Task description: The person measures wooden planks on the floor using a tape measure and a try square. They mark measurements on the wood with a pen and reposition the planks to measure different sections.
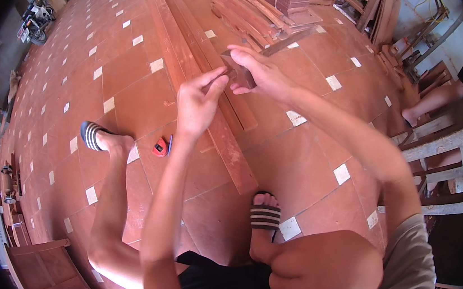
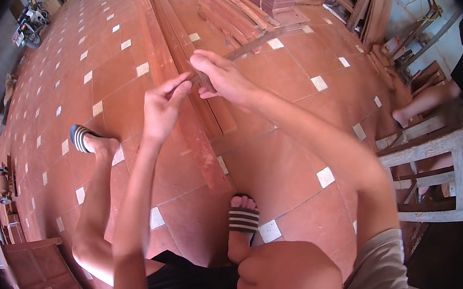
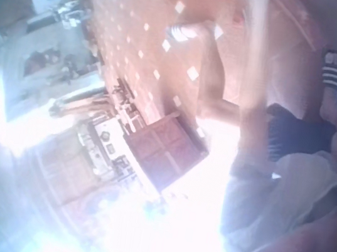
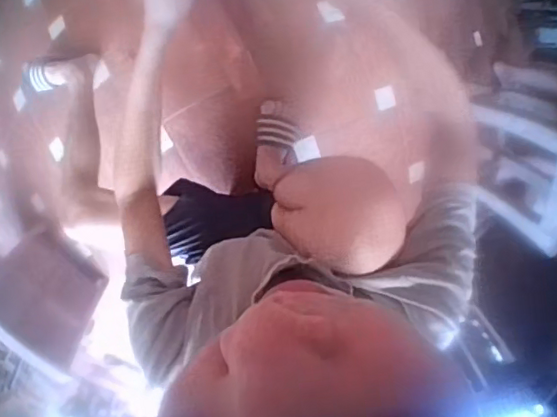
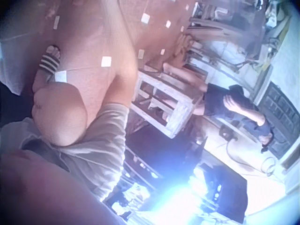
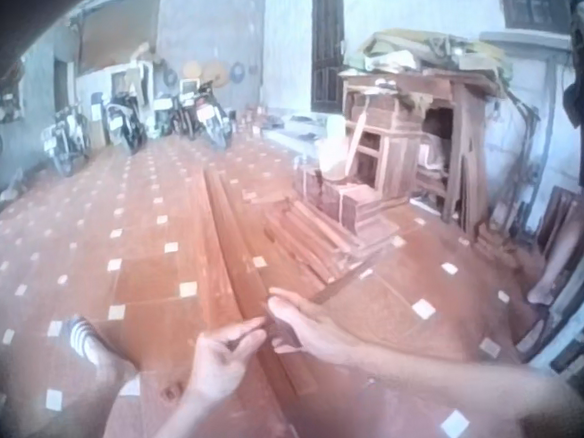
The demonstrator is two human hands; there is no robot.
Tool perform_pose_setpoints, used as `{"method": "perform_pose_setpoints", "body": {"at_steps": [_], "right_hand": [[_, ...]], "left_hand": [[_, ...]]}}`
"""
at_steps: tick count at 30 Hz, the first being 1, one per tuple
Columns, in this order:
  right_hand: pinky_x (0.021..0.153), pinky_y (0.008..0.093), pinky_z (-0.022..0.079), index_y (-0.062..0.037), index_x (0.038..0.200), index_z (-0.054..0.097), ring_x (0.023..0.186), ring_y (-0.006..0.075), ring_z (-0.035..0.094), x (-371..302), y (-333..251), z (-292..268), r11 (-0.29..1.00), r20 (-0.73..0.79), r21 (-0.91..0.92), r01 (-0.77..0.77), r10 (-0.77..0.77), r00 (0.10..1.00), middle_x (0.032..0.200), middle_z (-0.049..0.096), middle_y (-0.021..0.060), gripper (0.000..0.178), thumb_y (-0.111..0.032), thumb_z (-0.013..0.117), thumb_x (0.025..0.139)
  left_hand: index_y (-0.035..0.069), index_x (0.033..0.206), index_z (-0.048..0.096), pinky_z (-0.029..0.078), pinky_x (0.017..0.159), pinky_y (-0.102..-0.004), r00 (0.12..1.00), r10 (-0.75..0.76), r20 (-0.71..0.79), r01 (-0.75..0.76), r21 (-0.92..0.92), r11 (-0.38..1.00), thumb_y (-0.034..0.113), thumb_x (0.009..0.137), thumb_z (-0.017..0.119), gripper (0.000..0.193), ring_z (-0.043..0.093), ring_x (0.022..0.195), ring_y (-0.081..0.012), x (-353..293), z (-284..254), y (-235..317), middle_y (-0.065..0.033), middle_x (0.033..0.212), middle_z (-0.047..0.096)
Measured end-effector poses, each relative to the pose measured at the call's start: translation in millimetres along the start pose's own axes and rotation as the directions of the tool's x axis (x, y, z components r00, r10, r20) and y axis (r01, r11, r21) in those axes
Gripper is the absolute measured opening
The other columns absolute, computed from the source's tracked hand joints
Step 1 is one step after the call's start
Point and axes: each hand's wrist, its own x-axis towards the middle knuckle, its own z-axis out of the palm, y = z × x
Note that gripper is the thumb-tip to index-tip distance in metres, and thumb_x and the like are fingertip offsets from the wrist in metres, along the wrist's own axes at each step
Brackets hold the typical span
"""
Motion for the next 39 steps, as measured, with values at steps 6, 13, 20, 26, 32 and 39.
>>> {"method": "perform_pose_setpoints", "body": {"at_steps": [6, 13, 20, 26, 32, 39], "right_hand": [[0.099, 0.0389, 0.053, -0.0055, 0.155, 0.044, 0.118, 0.0178, 0.056, 43, 92, 4, 0.989, -0.111, 0.084, -0.12, 0.129, 0.985, 0.131, 0.054, 0.0056, 0.07, -0.055, 0.052, 0.105], [0.112, 0.0411, 0.041, -0.0005, 0.153, 0.043, 0.137, 0.025, 0.049, 79, 152, 21, 0.993, -0.114, -0.017, -0.115, 0.113, 0.987, 0.15, 0.052, 0.0153, 0.072, -0.054, 0.051, 0.106], [0.124, 0.0398, 0.026, -0.0012, 0.162, 0.03, 0.151, 0.0267, 0.034, 78, 167, 41, 0.998, -0.146, 0.031, -0.05, 0.054, 0.988, 0.158, 0.042, 0.0188, 0.079, -0.056, 0.048, 0.107], [0.125, 0.0401, 0.024, 0.0012, 0.163, 0.025, 0.153, 0.0267, 0.032, 77, 139, 39, 0.998, -0.118, 0.061, -0.007, 0.014, 0.993, 0.158, 0.041, 0.0193, 0.086, -0.056, 0.054, 0.106], [0.091, 0.035, 0.06, 0.0065, 0.147, 0.047, 0.115, 0.0279, 0.069, 75, 92, 17, 0.981, -0.169, 0.194, 0.027, 0.007, 0.986, 0.131, 0.061, 0.0183, 0.07, -0.043, 0.068, 0.103], [0.069, 0.0376, 0.066, -0.0025, 0.137, 0.05, 0.096, 0.0351, 0.069, 77, 86, -96, 0.567, -0.175, 0.818, 0.095, 0.089, 0.981, 0.125, 0.062, 0.0231, 0.039, -0.031, 0.048, 0.11]], "left_hand": [[-0.006, 0.148, 0.051, 0.05, 0.106, -0.0387, 0.741, -0.511, -0.436, 0.469, -0.21, 0.858, 0.041, 0.101, 0.073, 0.07, 0.061, 0.128, -0.0243, -142, 26, -112, -0.0196, 0.137, 0.064], [0.004, 0.136, 0.058, 0.056, 0.094, -0.0441, 0.614, -0.756, 0.226, 0.564, -0.796, 0.22, 0.075, 0.1, 0.05, 0.08, 0.067, 0.109, -0.0286, -203, 82, -142, -0.0146, 0.122, 0.067], [0.002, 0.13, 0.06, 0.059, 0.085, -0.045, 0.526, -0.817, 0.236, 0.632, -0.752, 0.189, 0.074, 0.099, 0.05, 0.08, 0.069, 0.095, -0.0272, -188, 82, -117, -0.0137, 0.107, 0.068], [-0.001, 0.123, 0.062, 0.058, 0.082, -0.044, 0.508, -0.827, 0.242, 0.638, -0.75, 0.173, 0.074, 0.099, 0.051, 0.079, 0.069, 0.093, -0.0269, -173, 74, -81, -0.0135, 0.104, 0.068], [-0.001, 0.123, 0.061, 0.058, 0.081, -0.0448, 0.499, -0.822, 0.272, 0.637, -0.759, 0.135, 0.072, 0.1, 0.05, 0.078, 0.069, 0.093, -0.0276, -161, 58, -43, -0.0142, 0.104, 0.067], [-0.001, 0.124, 0.06, 0.058, 0.081, -0.0452, 0.505, -0.825, 0.253, 0.641, -0.75, 0.163, 0.072, 0.1, 0.05, 0.077, 0.068, 0.094, -0.0279, -158, 58, -33, -0.0141, 0.107, 0.067]]}}
